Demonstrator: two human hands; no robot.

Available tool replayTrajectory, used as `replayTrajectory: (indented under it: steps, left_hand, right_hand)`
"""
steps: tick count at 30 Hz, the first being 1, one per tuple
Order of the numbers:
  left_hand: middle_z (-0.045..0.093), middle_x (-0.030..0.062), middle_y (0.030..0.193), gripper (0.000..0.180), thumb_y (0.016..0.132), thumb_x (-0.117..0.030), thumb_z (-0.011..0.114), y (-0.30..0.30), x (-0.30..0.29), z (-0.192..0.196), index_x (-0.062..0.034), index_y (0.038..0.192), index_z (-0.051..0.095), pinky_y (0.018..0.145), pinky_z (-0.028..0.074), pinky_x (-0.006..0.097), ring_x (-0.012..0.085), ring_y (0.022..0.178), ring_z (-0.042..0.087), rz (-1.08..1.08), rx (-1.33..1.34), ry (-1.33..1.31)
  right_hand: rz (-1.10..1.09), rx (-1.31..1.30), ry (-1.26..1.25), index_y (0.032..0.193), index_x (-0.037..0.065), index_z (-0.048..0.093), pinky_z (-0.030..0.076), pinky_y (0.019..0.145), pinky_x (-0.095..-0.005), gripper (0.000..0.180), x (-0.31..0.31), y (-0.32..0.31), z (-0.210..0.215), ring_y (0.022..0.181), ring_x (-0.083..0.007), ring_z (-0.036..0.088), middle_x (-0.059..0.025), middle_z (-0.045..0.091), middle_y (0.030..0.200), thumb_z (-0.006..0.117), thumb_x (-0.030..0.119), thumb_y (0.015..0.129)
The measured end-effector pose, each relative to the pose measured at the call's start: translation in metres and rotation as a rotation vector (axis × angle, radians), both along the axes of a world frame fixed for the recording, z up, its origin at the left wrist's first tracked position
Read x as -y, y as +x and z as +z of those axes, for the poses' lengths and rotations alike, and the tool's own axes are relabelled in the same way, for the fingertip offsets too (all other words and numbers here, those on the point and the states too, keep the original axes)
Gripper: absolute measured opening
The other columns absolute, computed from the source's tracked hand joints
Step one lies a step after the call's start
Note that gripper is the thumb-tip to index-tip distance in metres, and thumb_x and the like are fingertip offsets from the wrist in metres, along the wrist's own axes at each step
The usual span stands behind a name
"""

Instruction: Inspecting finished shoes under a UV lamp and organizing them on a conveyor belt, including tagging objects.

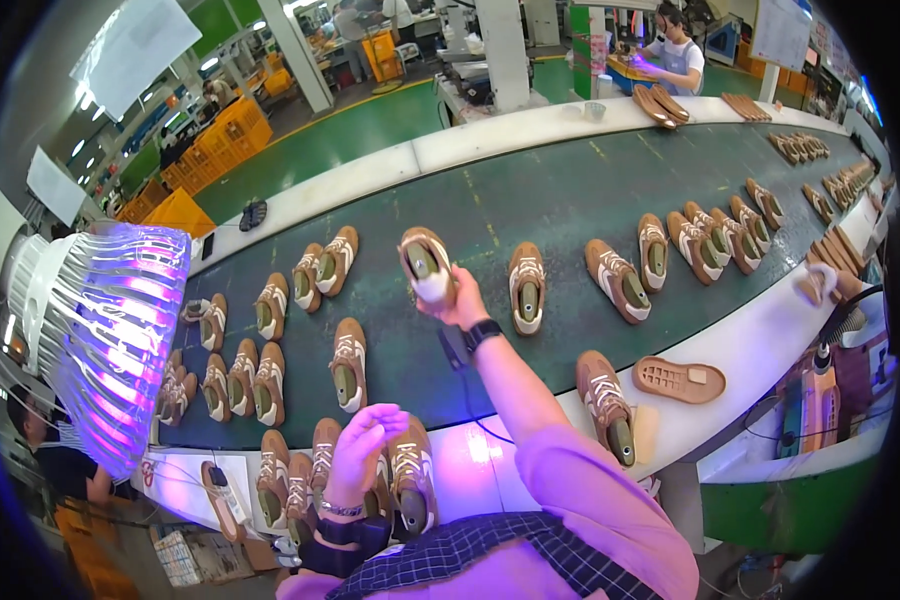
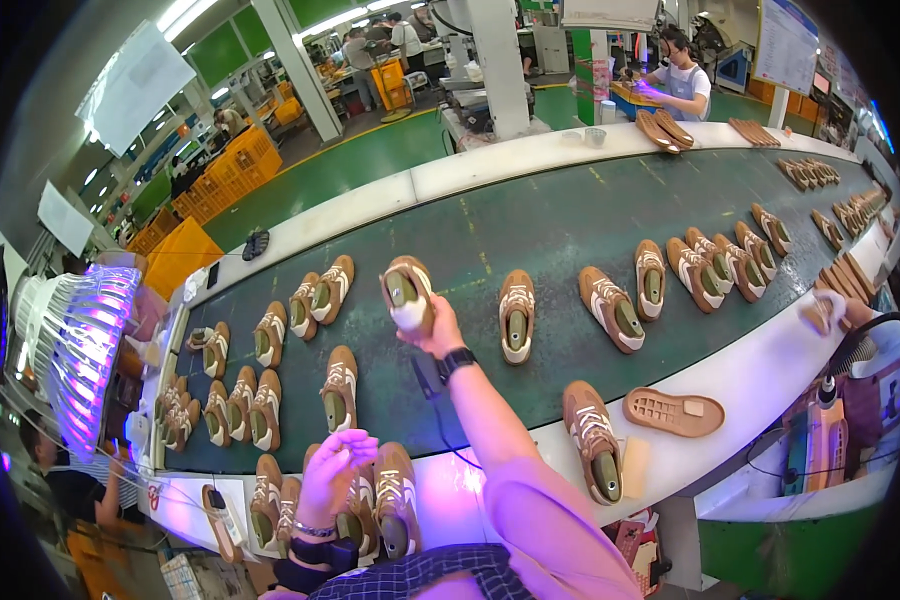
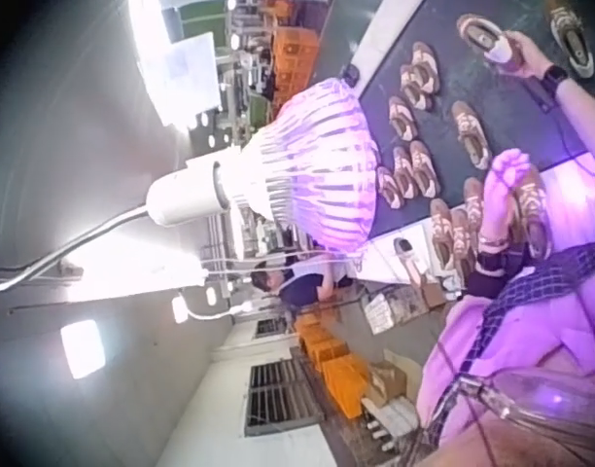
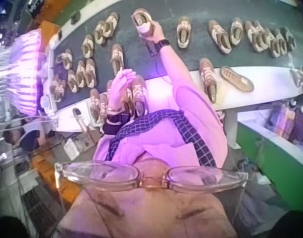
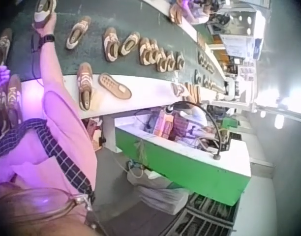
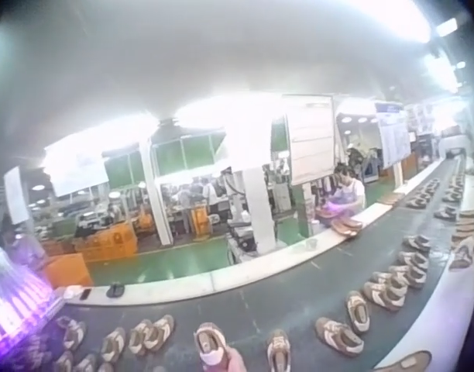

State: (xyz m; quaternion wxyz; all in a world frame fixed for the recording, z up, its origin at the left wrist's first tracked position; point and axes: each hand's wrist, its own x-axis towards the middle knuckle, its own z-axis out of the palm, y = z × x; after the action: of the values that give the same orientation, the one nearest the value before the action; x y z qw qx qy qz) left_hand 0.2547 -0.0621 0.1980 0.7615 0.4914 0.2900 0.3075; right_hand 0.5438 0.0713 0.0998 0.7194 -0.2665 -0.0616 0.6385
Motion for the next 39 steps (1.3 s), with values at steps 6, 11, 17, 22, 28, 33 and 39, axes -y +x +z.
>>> replayTrajectory:
  steps: [6, 11, 17, 22, 28, 33, 39]
  left_hand:
    - [0.058, 0.0172, 0.113, 0.051, 0.086, -0.029, 0.061, 0.002, 0.027, 0.114, 0.0057, 0.122, 0.048, 0.097, 0.039, 0.040, 0.0281, 0.109, 0.055, -0.451, 0.152, 0.253]
    - [0.062, 0.0123, 0.094, 0.034, 0.078, -0.027, 0.069, 0.025, 0.028, 0.140, -0.0014, 0.099, 0.060, 0.084, 0.042, 0.039, 0.0282, 0.089, 0.058, -0.505, 0.266, 0.732]
    - [0.058, 0.0060, 0.070, 0.027, 0.074, -0.025, 0.074, 0.047, 0.050, 0.159, -0.0043, 0.081, 0.058, 0.067, 0.044, 0.040, 0.0237, 0.063, 0.055, -0.319, 0.479, 0.799]
    - [0.059, 0.0074, 0.069, 0.028, 0.073, -0.023, 0.073, 0.037, 0.062, 0.157, -0.0022, 0.082, 0.056, 0.068, 0.043, 0.038, 0.0209, 0.063, 0.054, -0.269, 0.507, 0.608]
    - [0.058, 0.0097, 0.068, 0.033, 0.073, -0.025, 0.071, 0.010, 0.069, 0.152, -0.0008, 0.086, 0.054, 0.071, 0.043, 0.037, 0.0197, 0.064, 0.053, -0.150, 0.474, 0.562]
    - [0.053, 0.0078, 0.064, 0.034, 0.075, -0.028, 0.070, 0.002, 0.072, 0.151, -0.0028, 0.084, 0.050, 0.064, 0.042, 0.035, 0.0180, 0.058, 0.050, -0.107, 0.444, 0.569]
    - [0.054, 0.0077, 0.065, 0.023, 0.080, -0.022, 0.065, 0.000, 0.078, 0.162, -0.0040, 0.084, 0.052, 0.065, 0.043, 0.037, 0.0189, 0.059, 0.051, -0.042, 0.475, 0.653]
  right_hand:
    - [0.162, 0.398, 0.040, 0.101, 0.007, 0.056, 0.052, 0.066, -0.0314, 0.021, 0.077, -0.067, 0.021, 0.080, -0.0153, 0.059, -0.0044, 0.060, 0.091, 0.057, 0.024, 0.088]
    - [0.108, 1.258, 0.428, 0.087, 0.006, 0.057, 0.046, 0.061, -0.0283, 0.008, 0.227, -0.061, 0.149, 0.070, -0.0144, 0.057, -0.0044, 0.059, 0.080, 0.056, 0.015, 0.087]
    - [0.127, 1.604, 1.299, 0.104, 0.000, 0.059, 0.053, 0.077, -0.0398, 0.031, 0.340, -0.066, 0.276, 0.083, -0.0313, 0.063, -0.0183, 0.063, 0.101, 0.059, 0.017, 0.079]
    - [-0.755, 1.571, 0.995, 0.087, 0.005, 0.068, 0.044, 0.044, -0.0237, 0.016, 0.357, -0.129, 0.297, 0.048, -0.0152, 0.051, -0.0088, 0.061, 0.070, 0.069, 0.012, 0.072]
    - [-0.889, 1.658, 1.082, 0.083, 0.008, 0.070, 0.038, 0.042, -0.0219, 0.018, 0.351, -0.143, 0.306, 0.048, -0.0115, 0.050, -0.0041, 0.061, 0.069, 0.071, 0.008, 0.065]
    - [-0.748, 1.784, 1.017, 0.084, 0.011, 0.071, 0.040, 0.047, -0.0216, 0.021, 0.359, -0.145, 0.318, 0.052, -0.0115, 0.052, -0.0026, 0.063, 0.071, 0.072, 0.012, 0.063]
    - [-0.708, 1.778, 0.890, 0.083, 0.011, 0.071, 0.045, 0.055, -0.0273, 0.019, 0.365, -0.154, 0.335, 0.051, -0.0131, 0.053, -0.0031, 0.065, 0.073, 0.071, 0.016, 0.064]
